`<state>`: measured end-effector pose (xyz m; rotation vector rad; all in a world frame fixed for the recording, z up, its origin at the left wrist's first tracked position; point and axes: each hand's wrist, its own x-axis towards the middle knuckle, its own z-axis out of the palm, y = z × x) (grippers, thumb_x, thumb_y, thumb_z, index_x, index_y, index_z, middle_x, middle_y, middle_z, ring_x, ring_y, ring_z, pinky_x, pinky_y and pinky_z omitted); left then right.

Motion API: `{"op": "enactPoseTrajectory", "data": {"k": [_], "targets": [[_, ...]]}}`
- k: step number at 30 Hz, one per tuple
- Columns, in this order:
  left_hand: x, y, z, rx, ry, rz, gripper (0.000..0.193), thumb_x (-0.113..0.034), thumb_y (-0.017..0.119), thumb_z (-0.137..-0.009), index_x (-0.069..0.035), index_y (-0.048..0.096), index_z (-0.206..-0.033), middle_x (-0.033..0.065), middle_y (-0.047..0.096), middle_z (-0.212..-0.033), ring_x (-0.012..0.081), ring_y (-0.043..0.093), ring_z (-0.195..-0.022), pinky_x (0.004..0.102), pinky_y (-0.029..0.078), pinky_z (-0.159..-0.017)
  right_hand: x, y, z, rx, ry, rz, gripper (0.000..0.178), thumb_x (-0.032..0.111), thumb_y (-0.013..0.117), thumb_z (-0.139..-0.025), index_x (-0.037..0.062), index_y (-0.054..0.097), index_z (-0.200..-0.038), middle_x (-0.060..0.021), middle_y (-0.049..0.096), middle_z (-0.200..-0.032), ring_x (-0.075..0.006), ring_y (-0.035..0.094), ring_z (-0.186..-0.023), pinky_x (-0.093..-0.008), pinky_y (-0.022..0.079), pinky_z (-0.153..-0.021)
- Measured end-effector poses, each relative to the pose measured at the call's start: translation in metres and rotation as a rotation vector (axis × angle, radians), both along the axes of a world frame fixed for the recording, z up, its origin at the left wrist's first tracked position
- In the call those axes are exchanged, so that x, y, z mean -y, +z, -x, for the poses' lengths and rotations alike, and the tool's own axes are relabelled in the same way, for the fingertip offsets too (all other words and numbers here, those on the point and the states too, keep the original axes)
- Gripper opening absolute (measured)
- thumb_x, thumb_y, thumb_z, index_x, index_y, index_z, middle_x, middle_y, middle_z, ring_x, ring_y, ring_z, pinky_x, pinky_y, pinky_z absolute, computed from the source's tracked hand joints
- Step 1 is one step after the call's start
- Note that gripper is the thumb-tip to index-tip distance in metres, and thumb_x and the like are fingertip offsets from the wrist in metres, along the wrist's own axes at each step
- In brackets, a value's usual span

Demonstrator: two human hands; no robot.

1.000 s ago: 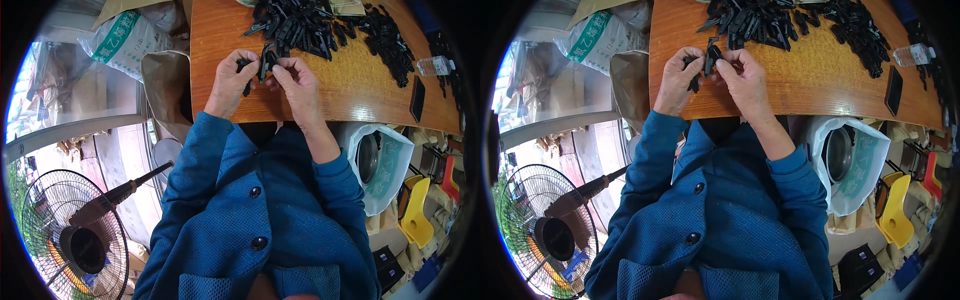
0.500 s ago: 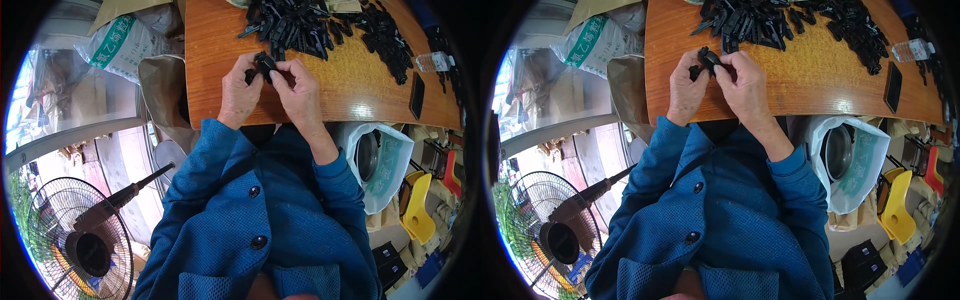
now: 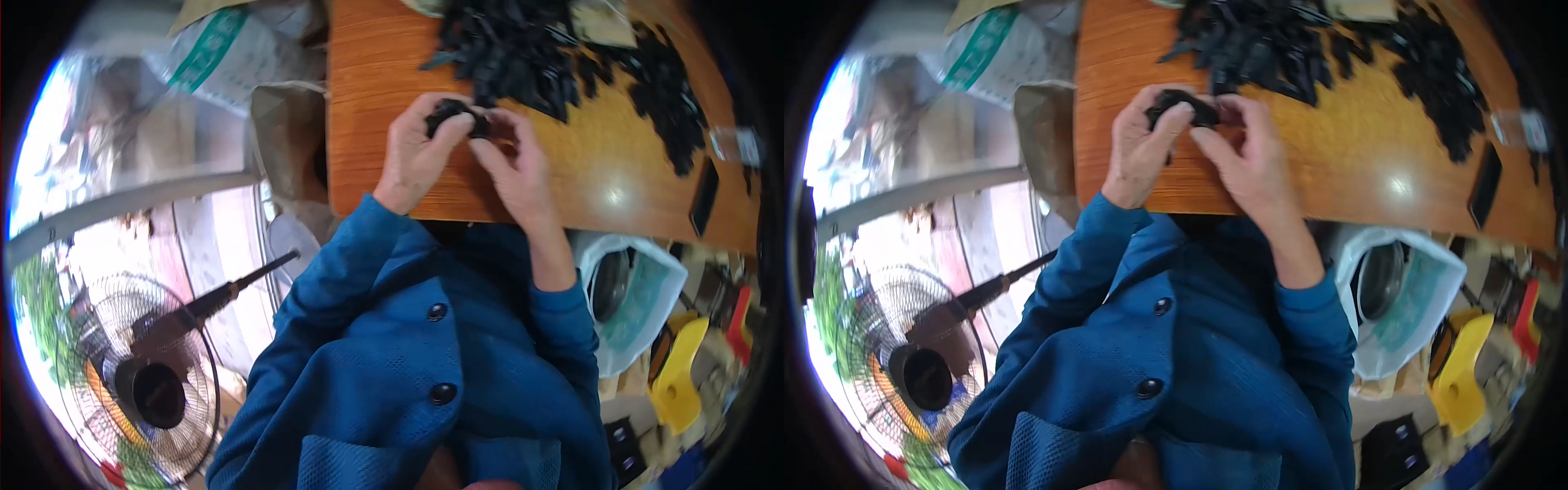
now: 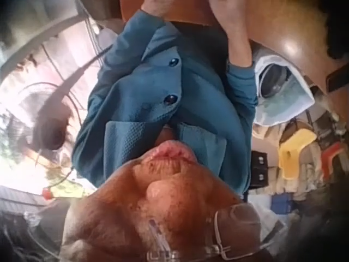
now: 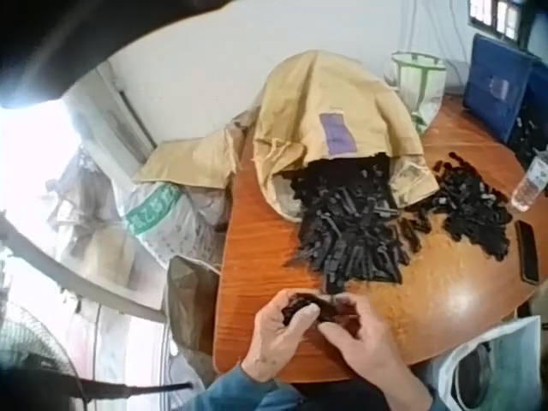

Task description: Assembling small black plastic components at a workbench.

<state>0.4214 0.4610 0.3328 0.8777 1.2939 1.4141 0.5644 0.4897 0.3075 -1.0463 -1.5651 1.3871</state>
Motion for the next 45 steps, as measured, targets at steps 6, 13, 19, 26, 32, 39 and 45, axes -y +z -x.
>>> {"op": "enactPoseTrajectory", "data": {"k": [6, 13, 19, 26, 32, 39, 45], "targets": [[0.008, -0.008, 0.025, 0.007, 0.014, -0.131, 0.021, -0.012, 0.06, -0.089, -0.002, 0.06, -0.107, 0.0003, 0.064, -0.09, 0.0025, 0.052, -0.07, 0.0155, 0.041, -0.057, -0.002, 0.005, 0.026, -0.05, 0.163, 0.201, 0.021, 0.008, 0.06, -0.091, 0.0008, 0.058, -0.11, -0.0023, 0.061, -0.1, -0.009, 0.055, -0.092, -0.0219, 0.044, -0.081], [0.045, -0.005, 0.075, -0.016, 0.243, 0.039, 0.019, -0.014, 0.059, -0.089, -0.004, 0.058, -0.106, 0.0013, 0.062, -0.084, 0.0046, 0.052, -0.061, 0.018, 0.039, -0.051, 0.02, 0.001, 0.099, -0.081, 0.122, 0.002, 0.02, 0.013, 0.064, -0.088, 0.0002, 0.064, -0.103, -0.0087, 0.066, -0.081, -0.0111, 0.061, -0.071, -0.0261, 0.05, -0.064], [0.056, -0.011, 0.136, 0.0, 0.4, -0.04, 0.019, -0.013, 0.057, -0.092, -0.003, 0.058, -0.108, 0.0092, 0.066, -0.092, 0.0039, 0.049, -0.06, 0.0162, 0.037, -0.052, 0.004, 0.023, 0.096, 0.122, 0.331, -0.051, 0.052, 0.028, 0.074, -0.079, 0.0042, 0.052, -0.119, -0.0137, 0.061, -0.109, -0.0213, 0.063, -0.092, -0.032, 0.052, -0.073], [0.058, -0.063, 0.21, -0.907, 0.339, 0.119, 0.035, -0.017, 0.06, -0.092, -0.002, 0.054, -0.122, 0.0143, 0.056, -0.122, 0.0202, 0.052, -0.115, 0.0328, 0.041, -0.096, -0.09, -0.003, -0.096, 0.625, -0.506, -0.383, 0.029, 0.015, 0.068, -0.083, 0.0031, 0.059, -0.108, -0.0087, 0.061, -0.1, -0.0168, 0.06, -0.082, -0.028, 0.05, -0.069], [-0.014, -0.01, 0.089, -0.846, -0.004, -0.069, 0.02, -0.009, 0.065, -0.085, -0.001, 0.06, -0.102, 0.0107, 0.065, -0.091, 0.0164, 0.062, -0.077, 0.0268, 0.05, -0.071, -0.157, -0.02, -0.189, 1.277, -0.409, -0.593, 0.025, 0.02, 0.06, -0.087, 0.0026, 0.058, -0.104, -0.0192, 0.058, -0.101, -0.0397, 0.058, -0.09, -0.0438, 0.049, -0.075], [-0.072, -0.033, 0.014, -1.077, -0.221, 0.002, 0.026, -0.022, 0.068, -0.08, -0.006, 0.055, -0.097, 0.0119, 0.064, -0.083, 0.034, 0.063, -0.08, 0.0434, 0.049, -0.068, -0.161, -0.012, -0.19, 1.157, -0.245, -0.634, 0.018, 0.017, 0.062, -0.086, 0.0017, 0.057, -0.092, -0.0172, 0.058, -0.092, -0.0384, 0.057, -0.083, -0.0424, 0.047, -0.072], [-0.054, -0.033, 0.029, -0.854, -0.211, 0.157, 0.031, -0.015, 0.067, -0.081, -0.003, 0.056, -0.107, 0.0101, 0.064, -0.084, 0.0274, 0.065, -0.08, 0.0366, 0.05, -0.067, -0.111, 0.008, -0.148, 0.451, -0.246, -0.131, 0.013, 0.013, 0.066, -0.086, 0.0015, 0.059, -0.087, -0.0017, 0.057, -0.076, -0.0139, 0.057, -0.07, -0.0255, 0.045, -0.065]]}}
